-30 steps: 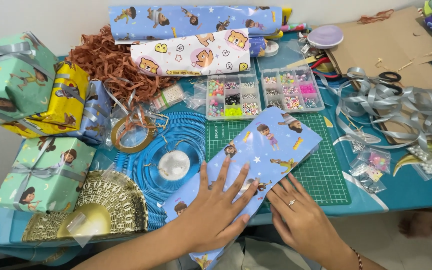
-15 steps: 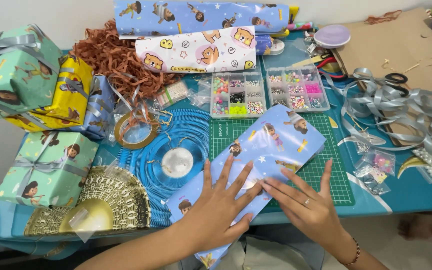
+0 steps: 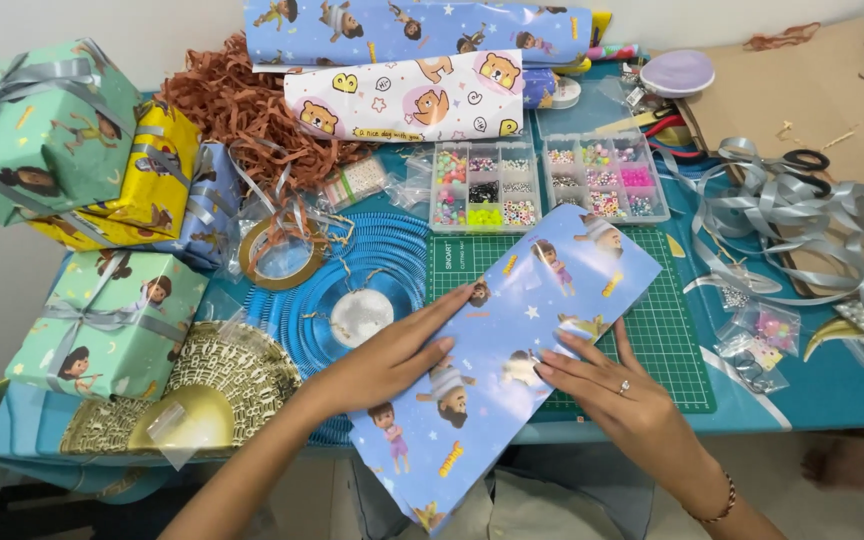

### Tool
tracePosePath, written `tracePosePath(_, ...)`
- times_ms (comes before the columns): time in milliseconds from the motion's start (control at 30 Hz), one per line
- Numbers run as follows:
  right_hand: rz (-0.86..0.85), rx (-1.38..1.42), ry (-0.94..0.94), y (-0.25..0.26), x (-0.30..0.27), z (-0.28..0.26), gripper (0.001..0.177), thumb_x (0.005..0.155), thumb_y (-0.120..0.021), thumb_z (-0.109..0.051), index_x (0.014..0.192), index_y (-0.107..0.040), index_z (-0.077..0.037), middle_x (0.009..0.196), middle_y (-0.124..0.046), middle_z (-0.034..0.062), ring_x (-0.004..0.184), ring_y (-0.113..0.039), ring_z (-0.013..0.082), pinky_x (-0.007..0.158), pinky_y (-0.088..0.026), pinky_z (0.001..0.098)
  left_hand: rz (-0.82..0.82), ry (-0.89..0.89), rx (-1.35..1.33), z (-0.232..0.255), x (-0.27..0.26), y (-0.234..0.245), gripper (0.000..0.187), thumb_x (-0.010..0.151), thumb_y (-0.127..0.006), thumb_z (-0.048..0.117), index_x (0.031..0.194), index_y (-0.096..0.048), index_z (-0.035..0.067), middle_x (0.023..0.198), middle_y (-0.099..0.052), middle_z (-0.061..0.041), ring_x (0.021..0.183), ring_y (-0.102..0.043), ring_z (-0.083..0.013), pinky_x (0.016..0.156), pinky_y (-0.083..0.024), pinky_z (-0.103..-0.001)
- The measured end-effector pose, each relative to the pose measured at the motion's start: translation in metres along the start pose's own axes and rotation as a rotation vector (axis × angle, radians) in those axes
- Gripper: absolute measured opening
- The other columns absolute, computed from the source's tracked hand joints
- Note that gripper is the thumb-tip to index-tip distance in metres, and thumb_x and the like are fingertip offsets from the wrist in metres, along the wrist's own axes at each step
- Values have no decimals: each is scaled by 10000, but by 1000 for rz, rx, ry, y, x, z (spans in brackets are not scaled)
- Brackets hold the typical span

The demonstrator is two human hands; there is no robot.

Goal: The person cuts wrapping paper to size and wraps a small cardboard box using tape and scissors.

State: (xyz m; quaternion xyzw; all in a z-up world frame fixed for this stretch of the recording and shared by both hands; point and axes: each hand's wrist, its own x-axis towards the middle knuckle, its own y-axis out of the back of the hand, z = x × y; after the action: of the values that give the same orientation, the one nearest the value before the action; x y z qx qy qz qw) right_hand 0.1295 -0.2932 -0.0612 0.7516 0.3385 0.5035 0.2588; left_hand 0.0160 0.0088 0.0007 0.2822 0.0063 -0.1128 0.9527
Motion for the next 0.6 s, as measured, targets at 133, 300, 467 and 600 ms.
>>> tracePosePath(133, -11, 94, -36, 1, 1, 7, 535, 913, -685, -6, 1415, -583, -159, 1470, -600, 26, 1500, -443, 397, 1318, -235, 728, 33, 13, -42, 1, -17, -14, 627, 1075, -336, 354, 1637, -119, 183, 1740, -89, -60, 1604, -89, -232, 1263, -124, -407)
tracePosePath(300, 5, 25, 5, 7, 8, 6, 523, 901, -698, 0, 1388, -602, -163, 1434, -626, 28, 1477, -475, 430, 1322, -254, 736, 47, 129, -137, -1, -44, -17, 698, 1049, -344, 425, 1641, -69, 175, 1723, -156, -95, 1579, -180, -279, 1226, -197, -426)
tracePosePath(467, 17, 30, 20, 7, 9, 10, 448, 910, -684, -10, 1335, -640, -148, 1395, -649, 46, 1463, -496, 438, 1330, -282, 719, 45, 279, -151, -6, -88, -12, 707, 1014, -292, 501, 1678, -200, 276, 831, -605, -63, 670, -455, -145, 703, -310, -255)
tracePosePath(600, 8, -8, 41, 8, 11, 8, 450, 918, -665, 10, 1342, -631, -137, 1386, -655, 48, 1449, -516, 431, 1318, -289, 739, 76, 234, -115, -15, -124, -10, 642, 978, -450, 505, 1572, -411, 265, 1483, -635, -30, 1206, -655, -177, 918, -483, -329)
